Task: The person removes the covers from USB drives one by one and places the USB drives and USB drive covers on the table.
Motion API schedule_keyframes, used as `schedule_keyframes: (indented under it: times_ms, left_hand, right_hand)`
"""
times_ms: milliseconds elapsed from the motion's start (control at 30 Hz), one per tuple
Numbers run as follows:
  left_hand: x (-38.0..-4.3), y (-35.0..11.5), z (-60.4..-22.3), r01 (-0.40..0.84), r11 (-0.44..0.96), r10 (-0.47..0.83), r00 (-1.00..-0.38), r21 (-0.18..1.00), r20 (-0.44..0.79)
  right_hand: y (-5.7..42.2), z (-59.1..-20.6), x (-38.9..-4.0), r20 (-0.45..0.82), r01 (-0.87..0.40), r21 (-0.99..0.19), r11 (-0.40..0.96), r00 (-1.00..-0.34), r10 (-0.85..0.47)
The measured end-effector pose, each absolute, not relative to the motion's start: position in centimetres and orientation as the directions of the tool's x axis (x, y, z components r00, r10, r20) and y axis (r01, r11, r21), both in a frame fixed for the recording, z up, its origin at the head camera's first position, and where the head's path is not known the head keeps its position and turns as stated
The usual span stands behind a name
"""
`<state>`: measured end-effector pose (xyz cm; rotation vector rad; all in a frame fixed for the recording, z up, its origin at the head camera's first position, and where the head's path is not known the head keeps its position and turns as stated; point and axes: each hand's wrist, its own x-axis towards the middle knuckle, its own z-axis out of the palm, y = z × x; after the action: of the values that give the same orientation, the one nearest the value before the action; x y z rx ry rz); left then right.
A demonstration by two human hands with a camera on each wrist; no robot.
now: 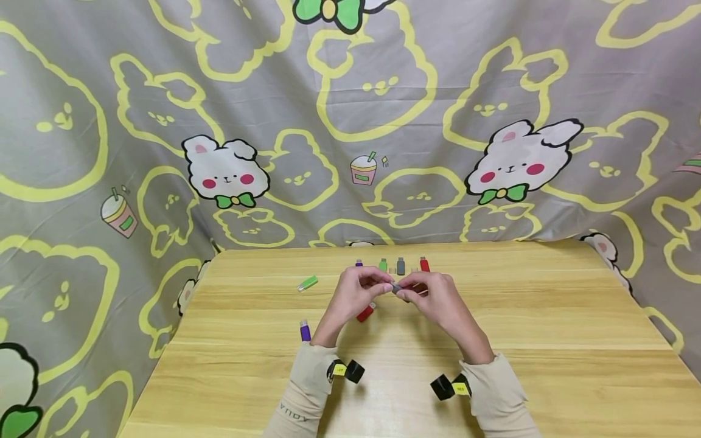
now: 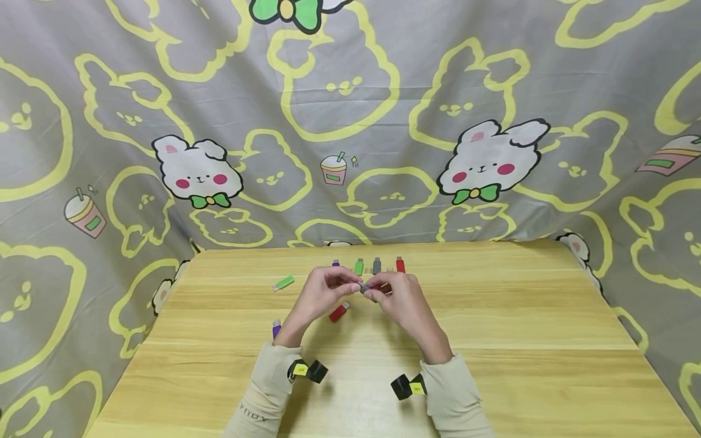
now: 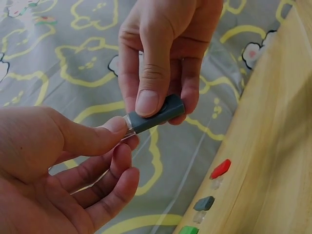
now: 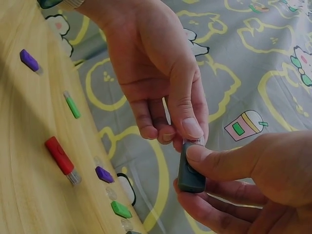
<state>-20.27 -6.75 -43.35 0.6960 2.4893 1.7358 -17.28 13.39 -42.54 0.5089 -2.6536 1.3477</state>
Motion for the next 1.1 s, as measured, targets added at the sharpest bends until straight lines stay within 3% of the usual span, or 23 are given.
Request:
schedule_keyframes:
  times_ms: [267,533,800,1100]
  left_hand:
    - [-20.1,-7.3,-43.0,0.321,0.305,0.346,-0.914,0.897,0.21]
    - [-20.6,-10.5,-42.1,0.267,0.232,0.171,-0.958,0.935,0.231]
    - [-20.2,-10.1,-40.7,0.286,0.23,0.247,-0.942,0.93,0.229]
    - [-19.2,-9.8,-39.1,0.291,0.252,0.274,-0.936,0.923,0.22]
  right_hand:
    - [13.0,-42.4,-17.2,0.259,-0.355,-0.746,0.564,-0.934,-0.245]
    - [14.9,-42.4,-17.5,0.203,-0.277,-0.726,0.629,-0.961,-0.189]
    - [15.2,-42.7,-17.5,0.21,-0.283,-0.754,0.592,-0.959,-0.191]
    - [16.1,-43.5,-18.3,0.233,-0.218,-0.803,0.555,-0.971,-0.045]
